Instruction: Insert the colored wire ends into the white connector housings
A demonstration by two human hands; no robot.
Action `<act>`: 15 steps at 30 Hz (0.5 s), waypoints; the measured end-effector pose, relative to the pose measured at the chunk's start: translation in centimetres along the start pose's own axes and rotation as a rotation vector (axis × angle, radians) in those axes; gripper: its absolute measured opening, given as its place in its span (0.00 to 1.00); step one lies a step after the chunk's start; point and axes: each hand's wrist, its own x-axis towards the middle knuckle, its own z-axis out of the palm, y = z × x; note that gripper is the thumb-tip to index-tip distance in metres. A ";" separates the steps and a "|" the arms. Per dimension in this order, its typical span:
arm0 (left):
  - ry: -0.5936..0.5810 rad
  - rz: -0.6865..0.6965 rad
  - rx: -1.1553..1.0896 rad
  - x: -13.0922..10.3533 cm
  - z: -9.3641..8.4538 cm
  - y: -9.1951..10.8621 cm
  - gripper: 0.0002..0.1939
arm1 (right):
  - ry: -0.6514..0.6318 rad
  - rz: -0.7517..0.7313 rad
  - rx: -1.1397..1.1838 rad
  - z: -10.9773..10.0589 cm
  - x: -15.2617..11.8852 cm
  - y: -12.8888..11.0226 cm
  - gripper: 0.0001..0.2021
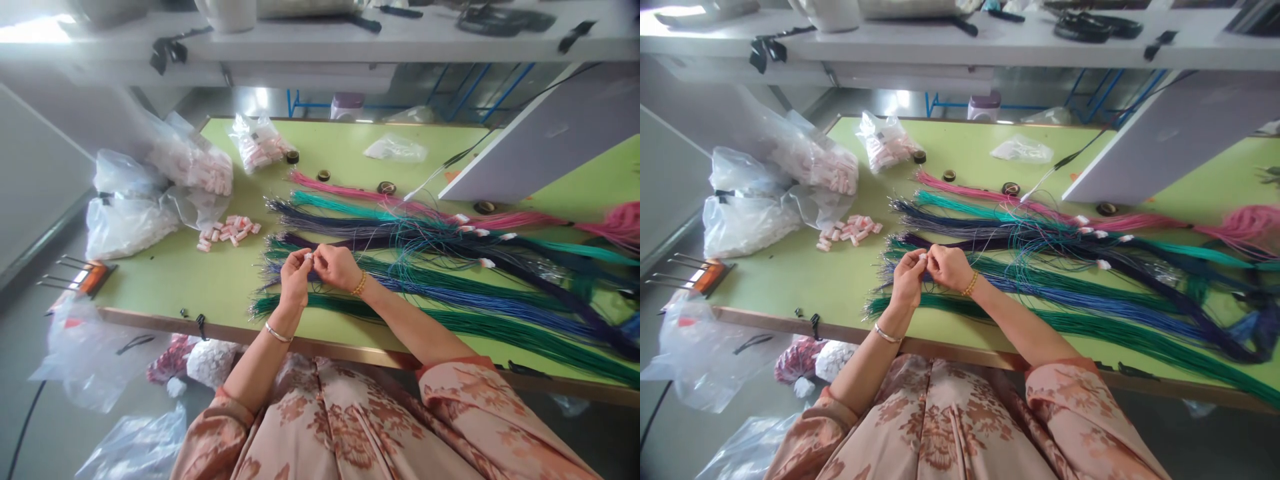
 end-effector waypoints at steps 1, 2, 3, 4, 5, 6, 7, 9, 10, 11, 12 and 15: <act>0.005 0.007 0.014 0.0 0.0 0.0 0.14 | -0.005 0.006 -0.002 0.1 -0.1 -0.1 0.07; 0.005 0.007 0.017 0.0 0.0 0.0 0.14 | -0.012 0.010 0.015 0.1 -0.1 -0.1 0.07; 0.001 -0.002 0.007 0.0 0.0 0.1 0.14 | -0.019 0.012 0.054 -0.1 0.0 -0.1 0.07; -0.010 -0.016 -0.013 0.1 0.1 0.2 0.14 | -0.030 0.012 0.115 -0.3 0.1 -0.1 0.07; -0.023 -0.028 -0.041 0.2 0.1 0.4 0.15 | -0.049 0.007 0.190 -0.7 0.4 0.1 0.08; -0.033 -0.037 -0.073 0.4 0.2 0.6 0.15 | -0.075 -0.003 0.267 -1.2 0.9 0.4 0.08; -0.038 -0.043 -0.104 0.5 0.3 0.8 0.15 | -0.097 -0.013 0.333 -1.8 1.6 0.9 0.09; -0.039 -0.052 -0.147 0.8 0.3 1.2 0.15 | -0.090 -0.021 0.393 -3.0 3.8 2.4 0.11; -0.038 -0.059 -0.159 0.9 0.3 1.3 0.15 | -0.047 -0.004 0.379 -3.5 5.2 3.5 0.11; -0.037 -0.070 -0.167 1.0 0.2 1.3 0.15 | 0.025 0.038 0.340 -4.0 6.8 4.7 0.12; -0.037 -0.082 -0.171 1.1 0.1 1.3 0.15 | 0.101 0.104 0.270 -4.2 8.4 6.1 0.12; -0.035 -0.104 -0.169 1.0 -0.1 1.1 0.16 | 0.135 0.330 0.046 -4.1 12.8 9.9 0.11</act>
